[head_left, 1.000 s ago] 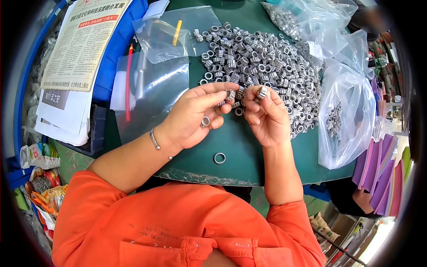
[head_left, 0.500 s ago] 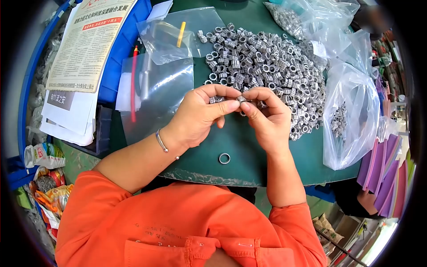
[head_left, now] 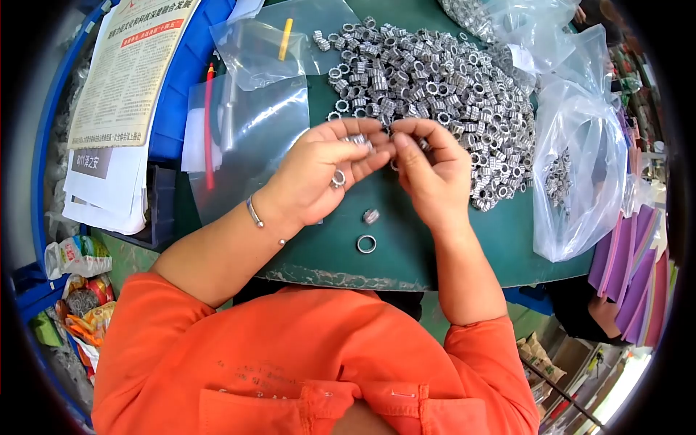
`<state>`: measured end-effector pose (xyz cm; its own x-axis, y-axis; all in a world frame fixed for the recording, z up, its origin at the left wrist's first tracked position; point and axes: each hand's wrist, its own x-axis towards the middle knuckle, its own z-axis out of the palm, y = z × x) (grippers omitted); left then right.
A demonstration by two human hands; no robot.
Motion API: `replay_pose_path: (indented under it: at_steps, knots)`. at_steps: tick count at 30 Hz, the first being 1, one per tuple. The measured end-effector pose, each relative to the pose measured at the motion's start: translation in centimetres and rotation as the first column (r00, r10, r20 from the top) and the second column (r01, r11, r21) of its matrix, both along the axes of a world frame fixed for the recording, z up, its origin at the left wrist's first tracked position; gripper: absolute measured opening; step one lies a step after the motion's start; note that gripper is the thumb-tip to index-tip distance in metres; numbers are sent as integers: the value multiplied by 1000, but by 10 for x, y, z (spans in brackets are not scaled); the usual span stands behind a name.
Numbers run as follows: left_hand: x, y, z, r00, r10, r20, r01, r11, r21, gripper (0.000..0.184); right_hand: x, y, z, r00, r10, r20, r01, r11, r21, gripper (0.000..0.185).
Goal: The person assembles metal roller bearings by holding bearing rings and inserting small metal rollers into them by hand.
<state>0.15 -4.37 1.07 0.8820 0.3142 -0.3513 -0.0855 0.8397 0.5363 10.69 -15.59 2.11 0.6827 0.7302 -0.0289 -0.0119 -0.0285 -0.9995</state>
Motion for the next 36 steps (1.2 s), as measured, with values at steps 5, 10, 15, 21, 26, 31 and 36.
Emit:
replay_pose_path:
  at_steps: [5, 10, 15, 21, 26, 31, 36]
  knots:
    - [2, 13, 6, 995, 97, -27, -93, 987, 130, 21, 20, -19, 20, 991, 17, 135, -5, 997, -82, 10]
    - [0, 26, -2, 985, 158, 65, -162, 985, 63, 19, -24, -30, 29, 696, 506, 510, -356, 859, -367, 19]
    - [-2, 29, -2, 984, 141, 106, -146, 988, 42, 15, -71, -25, 4, 399, 538, 743, -309, 842, -443, 20]
    - [2, 27, 0, 986, 108, 130, -111, 994, 11, 12, -21, -40, 0, 809, 491, -324, -384, 858, 343, 14]
    - [0, 29, -3, 988, 72, 134, -62, 995, -83, 18, 0, -43, 11, 694, 300, -654, 35, 894, 448, 25]
    - [-1, 30, 5, 985, 171, 28, -173, 982, 70, 20, -11, -7, 11, 554, 267, 788, 113, 914, -390, 11]
    - [1, 29, 10, 961, 273, 41, -276, 935, 225, 19, -7, -8, 4, 537, 266, 800, 88, 926, -367, 11]
